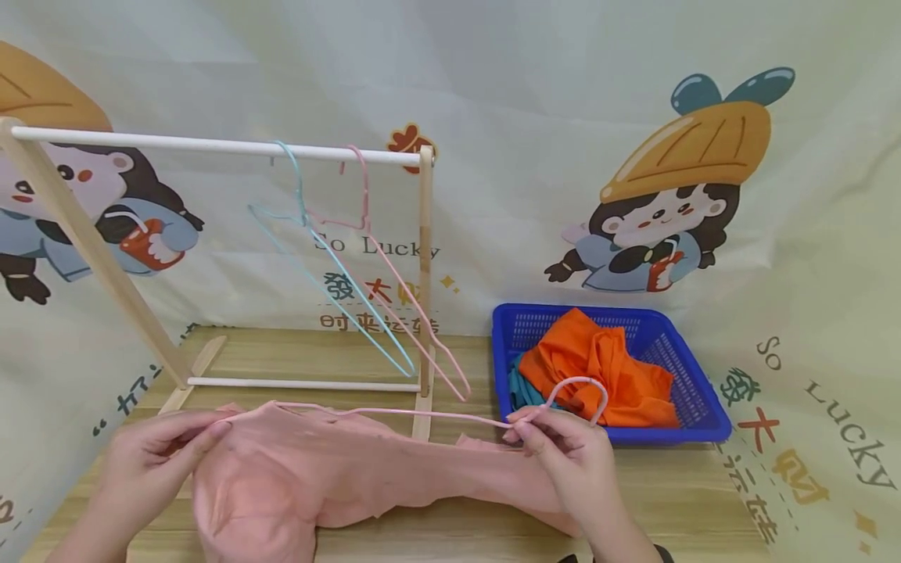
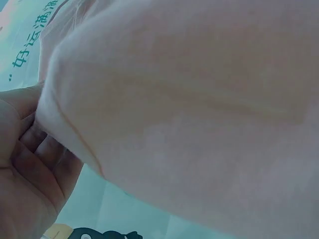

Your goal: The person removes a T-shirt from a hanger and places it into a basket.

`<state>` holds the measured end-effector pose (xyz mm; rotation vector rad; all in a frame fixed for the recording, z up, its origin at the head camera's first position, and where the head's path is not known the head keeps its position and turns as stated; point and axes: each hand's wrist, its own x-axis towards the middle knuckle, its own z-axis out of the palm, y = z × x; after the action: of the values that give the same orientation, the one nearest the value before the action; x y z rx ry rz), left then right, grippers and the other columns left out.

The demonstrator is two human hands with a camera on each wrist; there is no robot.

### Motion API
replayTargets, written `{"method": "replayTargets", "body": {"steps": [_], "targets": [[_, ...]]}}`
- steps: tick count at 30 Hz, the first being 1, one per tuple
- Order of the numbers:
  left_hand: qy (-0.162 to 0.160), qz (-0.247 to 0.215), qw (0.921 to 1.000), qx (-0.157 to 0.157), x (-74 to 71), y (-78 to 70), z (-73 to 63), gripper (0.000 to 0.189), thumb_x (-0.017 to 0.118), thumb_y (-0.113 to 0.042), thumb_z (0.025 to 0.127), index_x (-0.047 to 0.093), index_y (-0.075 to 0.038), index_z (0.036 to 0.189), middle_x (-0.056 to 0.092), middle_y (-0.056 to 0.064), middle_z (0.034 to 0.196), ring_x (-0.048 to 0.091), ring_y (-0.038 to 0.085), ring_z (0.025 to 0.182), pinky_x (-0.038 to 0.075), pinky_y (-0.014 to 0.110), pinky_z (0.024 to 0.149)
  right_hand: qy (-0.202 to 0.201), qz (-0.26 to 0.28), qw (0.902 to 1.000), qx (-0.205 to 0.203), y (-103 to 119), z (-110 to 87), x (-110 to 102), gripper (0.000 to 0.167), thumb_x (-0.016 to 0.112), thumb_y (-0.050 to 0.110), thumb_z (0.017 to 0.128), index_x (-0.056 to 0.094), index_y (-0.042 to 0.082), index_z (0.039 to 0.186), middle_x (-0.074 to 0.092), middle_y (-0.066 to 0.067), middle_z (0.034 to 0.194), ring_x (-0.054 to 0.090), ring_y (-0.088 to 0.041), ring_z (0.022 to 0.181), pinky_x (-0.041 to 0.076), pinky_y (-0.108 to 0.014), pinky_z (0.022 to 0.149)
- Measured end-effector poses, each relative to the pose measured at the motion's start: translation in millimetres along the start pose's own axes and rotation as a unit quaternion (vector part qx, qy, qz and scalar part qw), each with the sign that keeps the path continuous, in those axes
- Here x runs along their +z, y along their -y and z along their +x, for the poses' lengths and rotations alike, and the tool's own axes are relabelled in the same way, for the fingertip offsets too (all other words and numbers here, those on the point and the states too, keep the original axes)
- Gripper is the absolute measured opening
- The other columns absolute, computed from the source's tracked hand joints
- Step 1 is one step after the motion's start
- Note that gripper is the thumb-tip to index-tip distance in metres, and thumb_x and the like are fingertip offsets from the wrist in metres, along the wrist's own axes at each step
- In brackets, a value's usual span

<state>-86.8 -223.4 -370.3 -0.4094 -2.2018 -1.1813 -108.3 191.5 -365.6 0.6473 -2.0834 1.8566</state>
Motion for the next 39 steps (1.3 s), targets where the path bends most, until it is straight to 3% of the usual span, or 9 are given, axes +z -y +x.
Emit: {"method": "replayTargets", "body": {"steps": [3,8,14,20,23,27,31,34,39], "targets": [[0.011,0.014,0.9998,-0.009,-0.8,1.4,-1.0,0.024,0.071,0.01,0.076,0.075,-0.011,0.087,0.073,-0.001,0.089,0.063,-0.009,0.083,0.051,0.01,0.064,-0.019,0.007,0.9991,0.038,3,0.1,1,0.013,0.055,-0.005,0.091,0.067,-0.008,0.094,0.071,0.003,0.085,0.062,-0.009,0.072,0.053,-0.018,0.066],[0.055,0.043,0.9974,-0.014,-2.1,4.6,-3.0,0.019,0.07,0.003,0.08,0.075,-0.014,0.089,0.072,0.0,0.089,0.062,-0.007,0.083,0.052,0.011,0.064,-0.003,0.021,0.9986,0.048,6,-0.1,1,0.013,0.053,-0.004,0.092,0.065,-0.01,0.095,0.071,0.005,0.086,0.062,-0.008,0.073,0.053,-0.018,0.066],[0.119,0.087,0.9877,-0.051,0.3,8.8,-6.6,0.015,0.07,-0.012,0.085,0.074,-0.024,0.093,0.071,-0.008,0.09,0.061,-0.004,0.081,0.054,0.02,0.063,-0.009,0.021,0.9992,0.031,8,2.7,3,0.016,0.051,-0.005,0.093,0.067,-0.005,0.093,0.071,0.004,0.085,0.059,-0.007,0.071,0.051,-0.016,0.064],[0.119,0.108,0.9849,-0.063,4.8,5.0,-6.3,0.014,0.065,-0.018,0.09,0.072,-0.024,0.1,0.07,-0.009,0.095,0.06,-0.004,0.086,0.053,0.02,0.066,0.055,0.039,0.9971,-0.035,2,2.7,11,0.02,0.052,-0.015,0.088,0.068,-0.004,0.096,0.071,0.001,0.091,0.066,-0.008,0.085,0.054,-0.017,0.072],[0.104,0.046,0.9925,-0.045,4.6,-1.7,-4.0,0.026,0.051,-0.009,0.097,0.066,-0.017,0.117,0.068,-0.003,0.106,0.061,-0.001,0.093,0.052,0.016,0.075,0.061,0.015,0.9958,-0.066,-1,3.2,15,0.024,0.055,-0.017,0.085,0.069,-0.001,0.097,0.071,0.002,0.091,0.066,-0.007,0.085,0.054,-0.017,0.073],[0.087,-0.019,0.9954,0.036,8.4,-17.5,-1.0,0.04,0.042,0.007,0.095,0.056,-0.007,0.13,0.065,0.004,0.116,0.06,0.005,0.104,0.044,0.012,0.087,0.067,-0.055,0.9938,-0.07,-2,4.5,23,0.02,0.06,-0.011,0.084,0.07,0.003,0.094,0.071,0.0,0.087,0.066,-0.004,0.083,0.054,-0.016,0.071],[0.143,0.025,0.9865,0.075,20.2,-31.4,-0.3,0.043,0.052,0.0,0.094,0.053,-0.016,0.134,0.061,-0.001,0.125,0.054,0.005,0.116,0.044,0.013,0.092,0.075,-0.091,0.989,-0.089,-4,4.5,31,0.016,0.062,-0.011,0.083,0.07,0.002,0.09,0.071,-0.006,0.082,0.065,-0.003,0.079,0.053,-0.015,0.066],[0.193,0.052,0.9755,0.091,30.0,-33.1,-2.9,0.043,0.061,-0.008,0.091,0.055,-0.019,0.132,0.062,-0.004,0.123,0.057,0.004,0.108,0.05,0.017,0.084,0.077,-0.097,0.9857,-0.114,-7,3.6,34,0.018,0.063,-0.013,0.081,0.07,0.001,0.09,0.071,-0.008,0.081,0.065,-0.003,0.078,0.053,-0.015,0.064],[0.185,0.073,0.9713,0.131,43.3,-25.8,-6.2,0.032,0.069,-0.009,0.083,0.067,-0.018,0.114,0.064,-0.01,0.106,0.058,0.002,0.092,0.044,0.011,0.076,0.087,-0.094,0.983,-0.131,-11,1.8,33,0.024,0.062,-0.015,0.081,0.07,0.005,0.092,0.071,-0.008,0.08,0.065,-0.005,0.076,0.053,-0.016,0.063]]}}
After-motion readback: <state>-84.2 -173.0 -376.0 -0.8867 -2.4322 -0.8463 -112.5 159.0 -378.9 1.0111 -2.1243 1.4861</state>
